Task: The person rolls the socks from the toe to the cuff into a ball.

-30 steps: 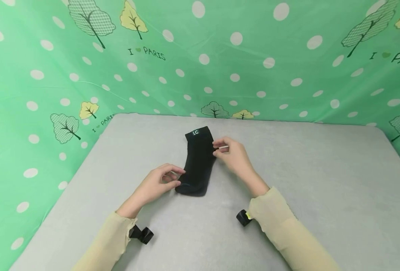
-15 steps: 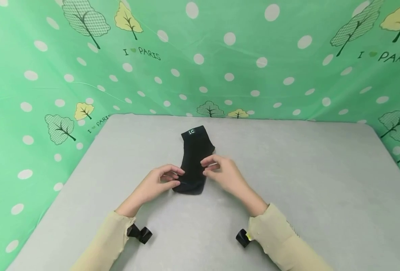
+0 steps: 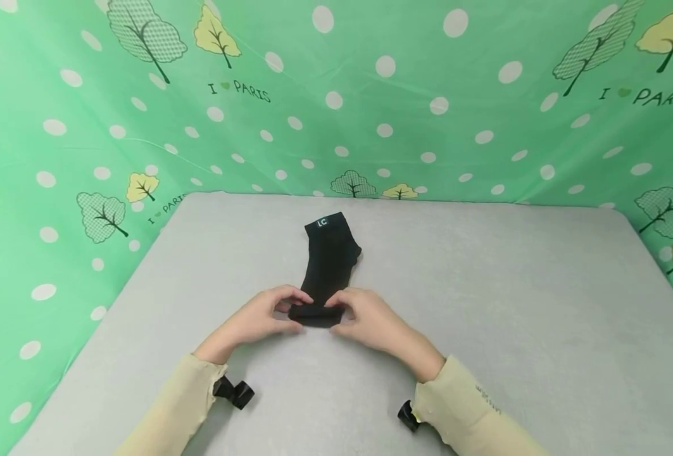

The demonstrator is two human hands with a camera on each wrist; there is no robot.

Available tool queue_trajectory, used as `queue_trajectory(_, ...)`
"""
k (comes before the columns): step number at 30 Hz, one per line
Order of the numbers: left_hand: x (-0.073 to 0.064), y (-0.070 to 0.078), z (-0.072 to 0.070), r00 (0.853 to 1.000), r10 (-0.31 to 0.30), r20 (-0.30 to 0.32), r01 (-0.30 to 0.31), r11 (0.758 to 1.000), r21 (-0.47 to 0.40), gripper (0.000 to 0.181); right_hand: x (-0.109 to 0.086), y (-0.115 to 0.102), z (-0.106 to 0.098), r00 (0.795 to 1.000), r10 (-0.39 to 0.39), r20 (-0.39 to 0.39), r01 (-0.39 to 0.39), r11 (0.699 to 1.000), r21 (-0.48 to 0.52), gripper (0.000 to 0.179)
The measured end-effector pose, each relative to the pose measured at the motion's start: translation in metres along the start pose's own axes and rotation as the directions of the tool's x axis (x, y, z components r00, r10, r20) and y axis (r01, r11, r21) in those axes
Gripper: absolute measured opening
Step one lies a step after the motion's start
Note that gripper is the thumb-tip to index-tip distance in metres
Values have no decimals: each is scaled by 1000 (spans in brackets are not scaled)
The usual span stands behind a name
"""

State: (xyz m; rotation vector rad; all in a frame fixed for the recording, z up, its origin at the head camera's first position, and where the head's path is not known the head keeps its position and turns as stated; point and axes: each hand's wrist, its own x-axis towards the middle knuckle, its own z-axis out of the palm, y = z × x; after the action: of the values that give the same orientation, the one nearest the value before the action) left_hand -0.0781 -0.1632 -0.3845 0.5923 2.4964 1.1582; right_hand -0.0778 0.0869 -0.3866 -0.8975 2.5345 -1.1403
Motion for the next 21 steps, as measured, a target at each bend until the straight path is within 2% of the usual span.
queue_trajectory(4,4,0,1,999,50,11,-51,982,183,37,3,-3,5,998,-59,-11,56,978,-199,31)
queue_trajectory(6,7,1,2,997,74,19,-76,967,243,38,6,-4,7,998,-64,-13,59,968,-245,31)
queue_trajectory(9,11,3,1,997,71,23,-75,957,280,37,9,-5,8,999,-50,-21,43,959,-279,29)
queue_trajectory(12,13,2,0,998,56,9,-56,960,273,35,12,-5,9,999,-37,-33,26,957,-291,26)
queue_trajectory(17,12,-1,-1,999,30,-38,-23,985,173,30,13,-6,10,999,-3,-46,-10,962,-271,36)
queue_trajectory(21,10,0,1,997,65,-49,-57,988,145,34,11,-6,8,994,5,-110,-31,971,-236,31)
